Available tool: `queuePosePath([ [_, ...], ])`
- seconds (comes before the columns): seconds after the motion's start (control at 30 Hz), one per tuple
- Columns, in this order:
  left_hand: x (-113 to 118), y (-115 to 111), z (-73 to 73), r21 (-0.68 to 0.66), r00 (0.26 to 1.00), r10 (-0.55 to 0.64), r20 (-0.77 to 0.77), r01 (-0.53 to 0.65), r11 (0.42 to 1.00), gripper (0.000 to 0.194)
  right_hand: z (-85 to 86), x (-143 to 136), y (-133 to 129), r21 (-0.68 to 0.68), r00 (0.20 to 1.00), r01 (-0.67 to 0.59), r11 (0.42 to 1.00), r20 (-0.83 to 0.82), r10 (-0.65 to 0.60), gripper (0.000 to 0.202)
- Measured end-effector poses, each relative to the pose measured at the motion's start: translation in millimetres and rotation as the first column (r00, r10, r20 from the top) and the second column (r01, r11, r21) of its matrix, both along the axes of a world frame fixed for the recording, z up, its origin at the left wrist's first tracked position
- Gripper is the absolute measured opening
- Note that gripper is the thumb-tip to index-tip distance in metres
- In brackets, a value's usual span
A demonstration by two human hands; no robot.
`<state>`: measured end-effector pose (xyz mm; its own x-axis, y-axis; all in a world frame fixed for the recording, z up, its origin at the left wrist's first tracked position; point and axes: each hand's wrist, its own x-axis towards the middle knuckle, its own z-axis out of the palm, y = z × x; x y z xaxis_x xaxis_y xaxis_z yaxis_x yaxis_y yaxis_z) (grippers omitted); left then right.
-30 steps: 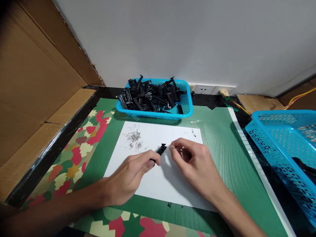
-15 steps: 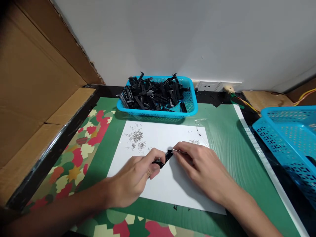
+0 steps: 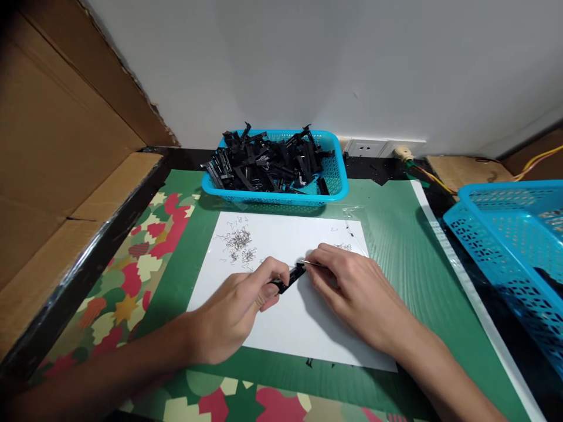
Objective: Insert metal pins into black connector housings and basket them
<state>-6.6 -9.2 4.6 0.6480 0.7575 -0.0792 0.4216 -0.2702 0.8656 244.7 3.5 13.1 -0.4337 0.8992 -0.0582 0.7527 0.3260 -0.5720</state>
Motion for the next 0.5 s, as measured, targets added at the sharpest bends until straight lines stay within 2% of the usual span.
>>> queuePosePath([
  [0.17, 0, -3, 0.1, 0.08, 0.999, -0.029, -0.025, 0.031, 0.996, 0.034, -4.2, -2, -2, 0.097, 0.999, -0.019, 0.995, 0.041, 0.015, 0.024],
  [0.5, -1, -1, 1.4, 0.019, 1.0, -0.01, -0.011, 0.01, 1.0, 0.047, -17.6, -7, -6, 0.267, 1.0, -0.012, 0.964, 0.027, 0.005, 0.027],
])
